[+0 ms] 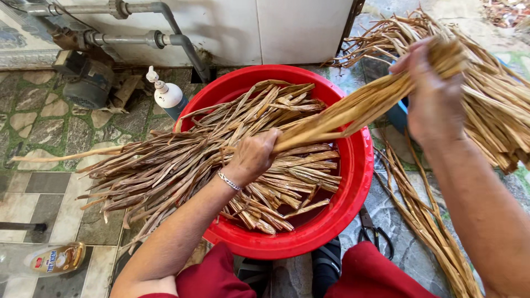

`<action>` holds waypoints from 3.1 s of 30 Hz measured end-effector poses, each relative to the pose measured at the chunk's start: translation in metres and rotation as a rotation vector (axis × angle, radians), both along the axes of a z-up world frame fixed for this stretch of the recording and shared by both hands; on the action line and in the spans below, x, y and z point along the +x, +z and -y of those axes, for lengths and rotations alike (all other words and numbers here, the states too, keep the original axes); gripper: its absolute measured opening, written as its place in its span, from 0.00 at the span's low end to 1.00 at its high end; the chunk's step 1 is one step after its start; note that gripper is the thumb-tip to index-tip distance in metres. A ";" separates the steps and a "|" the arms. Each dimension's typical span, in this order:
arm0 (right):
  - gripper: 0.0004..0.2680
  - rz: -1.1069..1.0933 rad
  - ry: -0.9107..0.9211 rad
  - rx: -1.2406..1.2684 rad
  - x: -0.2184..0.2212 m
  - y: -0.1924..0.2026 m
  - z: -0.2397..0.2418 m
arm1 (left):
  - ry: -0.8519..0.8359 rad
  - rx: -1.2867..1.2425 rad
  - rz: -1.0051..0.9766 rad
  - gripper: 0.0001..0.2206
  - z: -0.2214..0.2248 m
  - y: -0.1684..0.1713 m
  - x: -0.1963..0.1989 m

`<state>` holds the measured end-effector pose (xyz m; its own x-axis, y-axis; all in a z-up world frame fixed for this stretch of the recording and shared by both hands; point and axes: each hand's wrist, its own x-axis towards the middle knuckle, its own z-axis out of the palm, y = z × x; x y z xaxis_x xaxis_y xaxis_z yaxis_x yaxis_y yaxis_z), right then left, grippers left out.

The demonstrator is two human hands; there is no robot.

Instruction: The person sits on a tiled floor and processes long, dried plant strips. They repeatedly pick up strips from a red basin, pull them apart by hand, and place the separated pieces into a blue basin. A pair of scissors is visible on the floor but is not used during the clip.

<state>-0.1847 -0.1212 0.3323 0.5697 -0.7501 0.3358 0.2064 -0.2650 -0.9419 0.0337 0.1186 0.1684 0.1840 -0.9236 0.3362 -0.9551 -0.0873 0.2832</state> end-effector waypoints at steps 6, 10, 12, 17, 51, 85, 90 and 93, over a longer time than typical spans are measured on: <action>0.05 -0.535 0.153 -0.853 0.031 -0.134 -0.016 | -0.023 0.532 0.072 0.35 -0.012 -0.079 -0.030; 0.13 -0.742 0.389 -0.897 0.048 -0.216 -0.033 | -0.045 0.601 0.243 0.36 -0.006 -0.165 -0.027; 0.15 -0.840 0.451 -0.925 0.054 -0.252 -0.031 | -0.030 0.576 0.210 0.38 -0.004 -0.205 -0.029; 0.12 -1.311 0.589 -0.940 0.056 -0.346 -0.028 | -0.060 0.801 -0.189 0.35 -0.001 -0.263 -0.018; 0.06 -0.087 -0.528 -0.070 -0.289 -0.002 0.103 | 0.240 0.361 -0.292 0.38 0.021 -0.105 0.007; 0.24 -1.207 -1.394 0.083 -0.565 -0.389 -0.163 | 0.083 0.621 -0.047 0.28 -0.012 -0.166 0.010; 0.14 -1.752 -0.912 -0.043 -0.521 -0.346 -0.207 | 0.087 0.661 0.033 0.29 -0.014 -0.161 0.001; 0.13 -1.683 -0.848 -0.136 -0.491 -0.330 -0.203 | -0.006 0.441 -0.029 0.26 -0.010 -0.153 -0.007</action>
